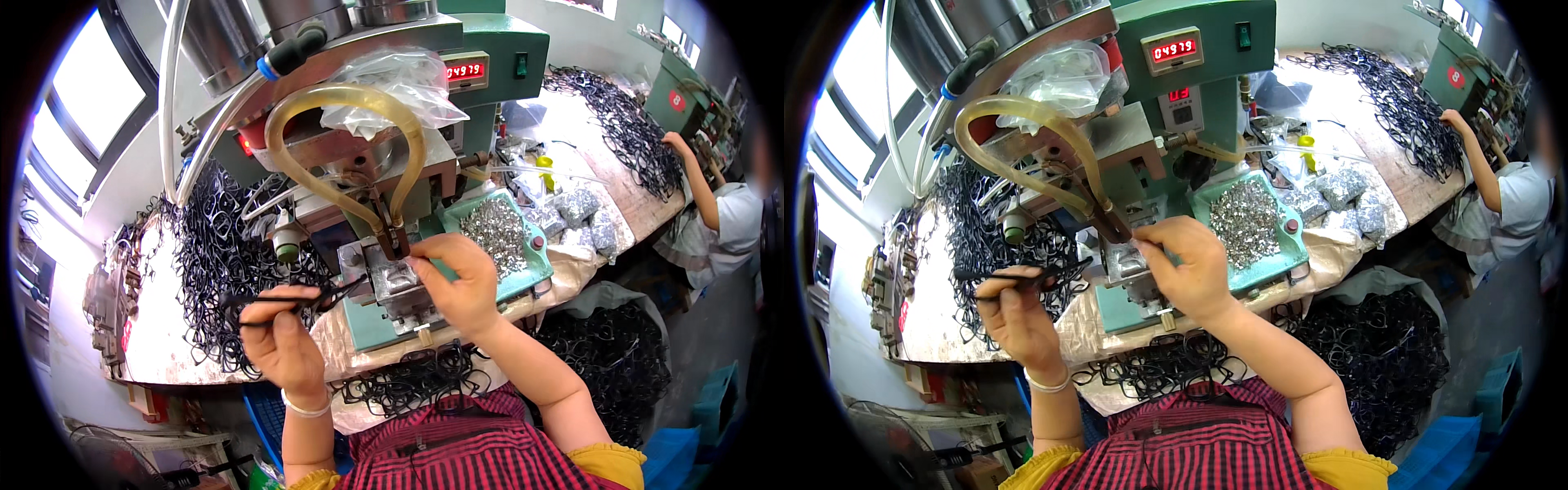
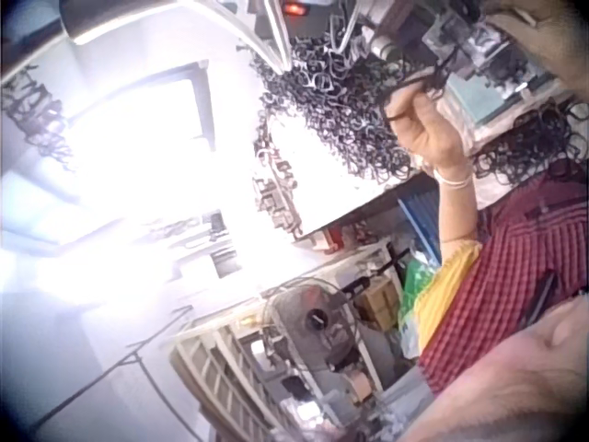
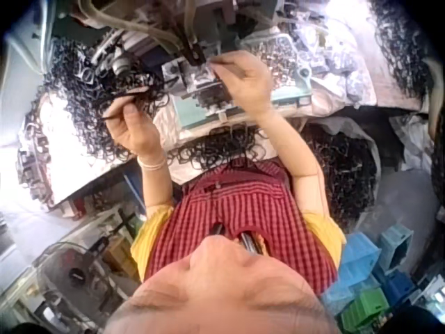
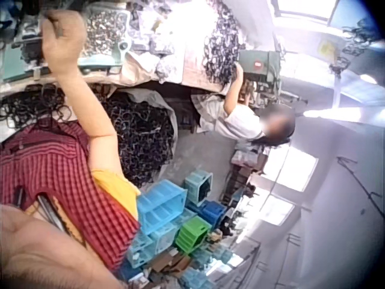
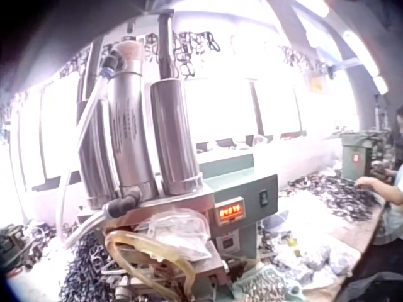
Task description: The person assembles eyeglasses by hand at a workstation. They pick up black frames, place them into a machine, and add small metal components from a tray, then remove the assembled glasses and place them on the table.
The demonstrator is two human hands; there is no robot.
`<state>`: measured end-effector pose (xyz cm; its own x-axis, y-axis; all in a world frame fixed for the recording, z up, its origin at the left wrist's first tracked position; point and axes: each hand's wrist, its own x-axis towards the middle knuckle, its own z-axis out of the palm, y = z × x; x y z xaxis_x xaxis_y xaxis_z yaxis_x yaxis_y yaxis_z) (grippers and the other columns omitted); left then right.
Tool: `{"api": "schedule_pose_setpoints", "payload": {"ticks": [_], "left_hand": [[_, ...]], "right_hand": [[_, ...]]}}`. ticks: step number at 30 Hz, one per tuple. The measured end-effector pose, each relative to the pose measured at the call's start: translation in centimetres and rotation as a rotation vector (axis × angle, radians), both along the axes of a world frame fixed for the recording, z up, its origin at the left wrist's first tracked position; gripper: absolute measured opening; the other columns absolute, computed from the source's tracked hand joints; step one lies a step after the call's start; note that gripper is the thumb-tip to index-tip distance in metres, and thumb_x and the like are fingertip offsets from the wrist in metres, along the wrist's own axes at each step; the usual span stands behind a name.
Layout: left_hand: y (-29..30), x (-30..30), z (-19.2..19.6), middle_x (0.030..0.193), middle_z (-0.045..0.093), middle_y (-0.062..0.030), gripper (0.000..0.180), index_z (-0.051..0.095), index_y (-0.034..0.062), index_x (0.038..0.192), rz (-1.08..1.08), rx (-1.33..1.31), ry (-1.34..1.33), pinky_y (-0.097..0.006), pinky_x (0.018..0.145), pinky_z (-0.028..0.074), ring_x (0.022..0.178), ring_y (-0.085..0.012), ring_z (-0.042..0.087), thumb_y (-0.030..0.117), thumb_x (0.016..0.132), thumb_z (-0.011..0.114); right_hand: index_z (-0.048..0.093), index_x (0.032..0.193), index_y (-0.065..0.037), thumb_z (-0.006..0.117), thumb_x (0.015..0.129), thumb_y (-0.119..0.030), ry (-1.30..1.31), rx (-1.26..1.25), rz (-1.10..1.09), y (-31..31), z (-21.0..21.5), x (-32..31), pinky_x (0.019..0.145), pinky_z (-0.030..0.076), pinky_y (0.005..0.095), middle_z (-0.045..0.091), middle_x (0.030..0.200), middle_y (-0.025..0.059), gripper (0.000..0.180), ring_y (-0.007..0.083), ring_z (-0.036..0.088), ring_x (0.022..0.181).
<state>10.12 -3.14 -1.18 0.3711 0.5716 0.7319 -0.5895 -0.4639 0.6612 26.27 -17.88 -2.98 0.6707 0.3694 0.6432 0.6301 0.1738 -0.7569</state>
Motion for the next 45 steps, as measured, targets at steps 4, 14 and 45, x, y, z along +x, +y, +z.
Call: {"api": "schedule_pose_setpoints", "payload": {"ticks": [4, 14, 45], "left_hand": [[-1.6, -1.3, 5.3, 0.098, 0.062, -0.0189, 0.021, 0.055, -0.0022, 0.115, -0.005, 0.276, 0.017, -0.034, 0.069, 0.056, 0.087, -0.0229, 0.057, 0.014, 0.103, 0.05], [0.3, 2.3, 4.8, 0.103, 0.068, -0.0177, 0.02, 0.06, -0.0064, 0.113, 0.112, 0.155, 0.018, -0.033, 0.084, 0.056, 0.091, -0.0232, 0.067, 0.007, 0.099, 0.062], [-0.9, -9.9, -3.8, 0.124, 0.067, -0.0187, 0.048, 0.067, 0.0009, 0.118, -0.008, 0.405, 1.159, -0.041, 0.092, 0.05, 0.106, -0.0326, 0.065, 0.017, 0.075, 0.083]], "right_hand": [[0.072, 0.092, 0.002, 0.072, 0.08, 0.001, -0.139, 0.035, -0.083, 0.8, -0.6, 0.1, 0.073, 0.053, 0.0379, 0.072, 0.087, 0.0141, 0.012, 0.0304, 0.068, 0.082], [0.048, 0.133, 0.005, 0.076, 0.083, 0.002, 0.076, 0.135, 0.074, 1.6, -2.3, -1.2, 0.089, 0.052, 0.0286, 0.069, 0.106, 0.0135, 0.057, 0.0174, 0.068, 0.094], [0.077, 0.102, -0.006, 0.068, 0.088, -0.008, -0.316, -0.584, -0.53, -7.8, -10.2, 7.8, 0.095, 0.051, 0.039, 0.073, 0.11, 0.0152, 0.016, 0.0316, 0.068, 0.106]]}}
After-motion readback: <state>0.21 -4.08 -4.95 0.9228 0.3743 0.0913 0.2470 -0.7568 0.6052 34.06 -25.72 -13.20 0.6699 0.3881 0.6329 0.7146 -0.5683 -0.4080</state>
